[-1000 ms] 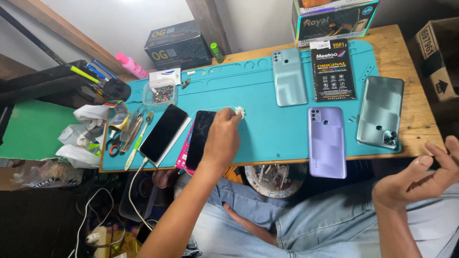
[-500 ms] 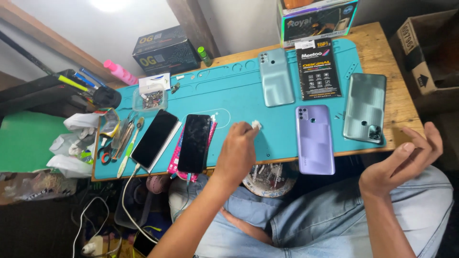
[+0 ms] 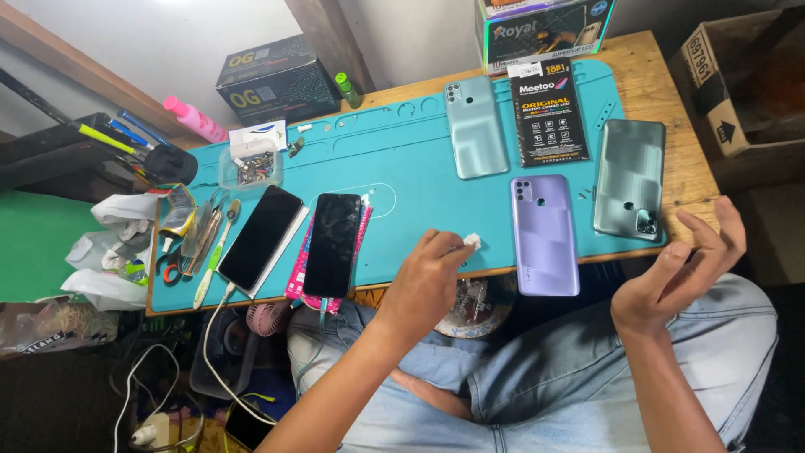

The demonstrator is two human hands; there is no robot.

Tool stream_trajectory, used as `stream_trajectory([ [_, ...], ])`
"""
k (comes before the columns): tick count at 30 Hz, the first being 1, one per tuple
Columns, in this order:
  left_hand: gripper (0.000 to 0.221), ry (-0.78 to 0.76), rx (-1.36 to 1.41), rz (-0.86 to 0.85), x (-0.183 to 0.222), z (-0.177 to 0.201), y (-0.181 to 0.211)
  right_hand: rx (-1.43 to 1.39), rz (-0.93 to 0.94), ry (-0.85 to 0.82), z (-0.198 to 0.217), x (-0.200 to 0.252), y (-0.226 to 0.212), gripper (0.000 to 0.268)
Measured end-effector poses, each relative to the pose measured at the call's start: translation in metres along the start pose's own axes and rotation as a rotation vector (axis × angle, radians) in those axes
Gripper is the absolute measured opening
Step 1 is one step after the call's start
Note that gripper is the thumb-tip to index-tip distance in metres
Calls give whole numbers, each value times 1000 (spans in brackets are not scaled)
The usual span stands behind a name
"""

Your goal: Installing new camera lens covers on a smartphone by applying adhesive and carefully placing the covers.

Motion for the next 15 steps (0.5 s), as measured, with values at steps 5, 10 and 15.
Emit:
stream_trajectory([
  [5, 39, 69, 24, 17, -4, 18, -6, -14, -63, 13, -4, 5, 7, 40],
  [10, 31, 194, -95, -3, -8, 11, -17, -9, -86, 28, 1, 5, 12, 38],
  [15, 28, 123, 3, -45, 14, 12, 15, -24, -104, 20, 2, 9, 18, 37],
])
Point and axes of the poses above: each hand's wrist, its own x-axis away from the middle knuckle, its own z-axis out of the back of the hand, y = z × x, the point moved 6 cm from there along -x, towards the middle knuckle, and after that the axes turned 8 degrees about y, right-handed, at the moved point
